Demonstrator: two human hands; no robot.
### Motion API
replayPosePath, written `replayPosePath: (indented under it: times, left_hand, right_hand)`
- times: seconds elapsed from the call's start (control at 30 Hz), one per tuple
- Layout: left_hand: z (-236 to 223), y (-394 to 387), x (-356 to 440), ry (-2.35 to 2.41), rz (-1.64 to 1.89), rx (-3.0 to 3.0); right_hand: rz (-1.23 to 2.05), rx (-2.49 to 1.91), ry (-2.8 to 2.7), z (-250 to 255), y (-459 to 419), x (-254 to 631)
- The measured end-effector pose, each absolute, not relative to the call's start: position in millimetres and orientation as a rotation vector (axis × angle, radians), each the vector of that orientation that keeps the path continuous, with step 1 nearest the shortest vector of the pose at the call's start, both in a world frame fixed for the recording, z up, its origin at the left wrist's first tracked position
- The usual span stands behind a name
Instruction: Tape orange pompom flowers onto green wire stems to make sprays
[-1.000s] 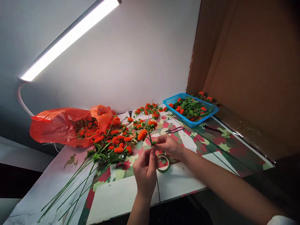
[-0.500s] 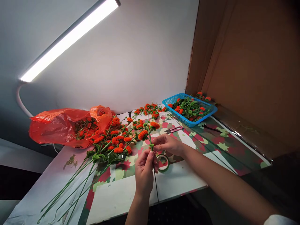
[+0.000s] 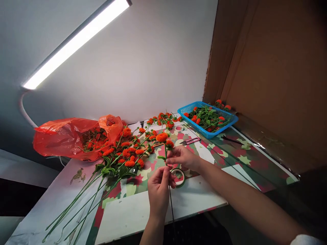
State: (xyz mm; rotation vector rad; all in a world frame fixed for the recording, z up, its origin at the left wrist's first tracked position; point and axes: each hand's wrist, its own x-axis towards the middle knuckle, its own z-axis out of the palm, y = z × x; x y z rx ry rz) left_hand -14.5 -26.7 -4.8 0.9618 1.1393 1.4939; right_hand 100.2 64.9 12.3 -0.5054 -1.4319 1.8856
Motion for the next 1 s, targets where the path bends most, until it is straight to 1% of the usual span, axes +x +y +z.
replayPosePath:
  times: [0.13,0.27,0.37,0.47,0.6,0.7,0.77,0.87,1.0]
  left_hand:
    - [-2.2,-24.7,-11.1,0.924,1.505,0.68]
    - [1.4,-22.8,-10.1,0.591,1.349,0.367]
    - [0.6,-24.1,-9.8,0.47,1.3,0.277]
    - [-1.2,-26.2,-8.2,0.617,1.31,0.369]
    - [-1.6,-31.6,-5.7,1.114,1.55,0.756]
    - [-2.0,-35.7,-4.2,1.322,1.637,0.95]
    - [-2.9,-35.8,-3.4,1.31,1.661,0.933]
    - [-4.3,-32.0,-3.0,1.164,1.66,0.782]
    - [-4.0,-27.5,-4.3,0.961,1.567,0.559]
  right_hand:
    - [1.91,-0.509,-1.352,12.5,62.6,97.5]
    - [2.071,-0.483,-1.266,6.5,61.9,96.2]
    - [2.163,-0.466,-1.208,3.8,62.3,97.5]
    - [2.169,-0.472,-1.26,4.0,63.6,99.9]
    - [2.073,-0.611,-1.254,4.5,63.7,100.2]
    - [2.017,-0.628,-1.242,3.3,61.5,98.0]
    - [2.003,-0.599,-1.269,2.3,59.8,97.1]
    - [2.026,-0.559,-1.309,1.8,58.7,97.3]
    - [2.094,-0.535,-1.359,2.2,60.1,98.9]
